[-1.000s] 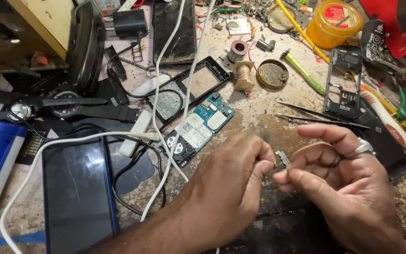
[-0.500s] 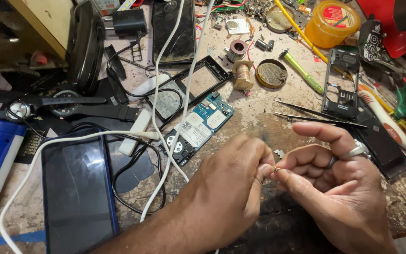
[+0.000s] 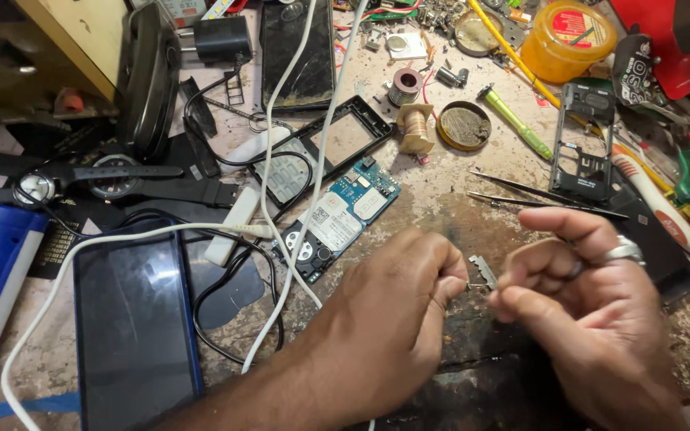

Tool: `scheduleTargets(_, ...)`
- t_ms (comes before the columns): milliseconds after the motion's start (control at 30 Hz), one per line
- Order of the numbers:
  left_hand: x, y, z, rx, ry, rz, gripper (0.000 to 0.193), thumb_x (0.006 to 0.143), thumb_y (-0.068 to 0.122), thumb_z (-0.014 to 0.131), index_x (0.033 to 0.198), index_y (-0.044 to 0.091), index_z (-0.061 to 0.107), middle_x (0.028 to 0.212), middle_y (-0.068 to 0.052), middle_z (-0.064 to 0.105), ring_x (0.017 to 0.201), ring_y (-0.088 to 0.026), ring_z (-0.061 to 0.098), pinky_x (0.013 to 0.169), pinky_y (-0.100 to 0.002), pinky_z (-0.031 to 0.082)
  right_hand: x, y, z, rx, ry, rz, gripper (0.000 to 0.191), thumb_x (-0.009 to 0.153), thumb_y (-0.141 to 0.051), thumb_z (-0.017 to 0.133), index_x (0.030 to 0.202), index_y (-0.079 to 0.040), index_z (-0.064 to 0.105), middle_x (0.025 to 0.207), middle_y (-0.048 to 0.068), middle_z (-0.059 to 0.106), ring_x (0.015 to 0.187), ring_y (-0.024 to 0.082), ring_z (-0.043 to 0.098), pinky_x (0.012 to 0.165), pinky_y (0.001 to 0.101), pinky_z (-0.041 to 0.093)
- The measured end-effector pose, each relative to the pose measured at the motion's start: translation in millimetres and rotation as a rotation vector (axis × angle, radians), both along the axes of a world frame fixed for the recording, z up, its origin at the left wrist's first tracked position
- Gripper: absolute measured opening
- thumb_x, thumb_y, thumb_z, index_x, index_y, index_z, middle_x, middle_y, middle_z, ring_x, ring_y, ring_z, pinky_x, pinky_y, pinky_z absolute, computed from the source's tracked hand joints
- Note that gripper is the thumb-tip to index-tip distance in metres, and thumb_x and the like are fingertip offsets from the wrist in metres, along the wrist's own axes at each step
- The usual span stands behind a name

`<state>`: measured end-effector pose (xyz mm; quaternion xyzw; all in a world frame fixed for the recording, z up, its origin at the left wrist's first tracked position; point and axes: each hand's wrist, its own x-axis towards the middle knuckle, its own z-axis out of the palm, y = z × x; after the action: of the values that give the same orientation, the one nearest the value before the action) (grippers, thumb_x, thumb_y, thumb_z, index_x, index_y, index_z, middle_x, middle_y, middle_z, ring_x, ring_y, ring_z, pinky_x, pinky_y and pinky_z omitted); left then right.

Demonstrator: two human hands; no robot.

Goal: The person repairs a phone motherboard at a cluttered workbench. They hold a small component, use a soldering iron to solder it, then pick up and manipulate tiny parts with their fingers and tweezers, working on the board and small connectors.

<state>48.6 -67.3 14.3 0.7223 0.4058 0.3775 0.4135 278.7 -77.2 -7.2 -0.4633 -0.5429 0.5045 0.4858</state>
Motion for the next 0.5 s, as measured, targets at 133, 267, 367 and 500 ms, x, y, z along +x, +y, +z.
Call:
scheduleTargets(133, 0, 0, 0, -0.022, -0.018, 0.004, 0.003, 0.097, 0.006, 0.056, 0.099, 0.004, 0.057, 0.094, -0.015, 0.061, 0.089, -0.033, 0.065, 0.076, -0.043, 0.05, -2, -1, 13, 0.061, -0.109, 0.09, 0.069, 0.087, 0.011, 0.064, 0.151, -0.002, 0.041, 0.114, 0.016, 0.069, 0.107, 0.019, 0.07, 0.091, 0.0322, 0.058)
scheduleTargets(267, -1, 0, 0, 0.035, 0.015, -0.005, 0.005, 0.094, 0.004, 0.057, 0.099, 0.003, 0.058, 0.095, -0.017, 0.06, 0.09, -0.035, 0.064, 0.076, -0.044, 0.05, -8, -1, 19, 0.096, -0.104, 0.211, 0.074, 0.087, 0.01, 0.069, 0.154, -0.003, 0.04, 0.117, 0.017, 0.073, 0.107, 0.019, 0.072, 0.093, 0.0308, 0.059)
scheduleTargets(367, 0, -1, 0, 0.071, 0.018, -0.003, 0.008, 0.094, 0.004, 0.058, 0.101, 0.003, 0.058, 0.097, -0.018, 0.06, 0.091, -0.037, 0.064, 0.076, -0.046, 0.05, -10, -1, 18, 0.091, -0.135, 0.173, 0.067, 0.09, 0.011, 0.07, 0.151, -0.001, 0.046, 0.108, 0.018, 0.075, 0.104, 0.02, 0.073, 0.091, 0.0307, 0.06)
scheduleTargets(500, 2, -2, 1, 0.031, -0.004, 0.001, 0.006, 0.098, 0.007, 0.058, 0.102, 0.004, 0.059, 0.098, -0.015, 0.062, 0.09, -0.033, 0.066, 0.076, -0.044, 0.052, -6, -1, 14, 0.125, -0.184, 0.117, 0.057, 0.091, 0.01, 0.071, 0.143, 0.0, 0.051, 0.102, 0.016, 0.076, 0.099, 0.019, 0.075, 0.088, 0.0299, 0.061)
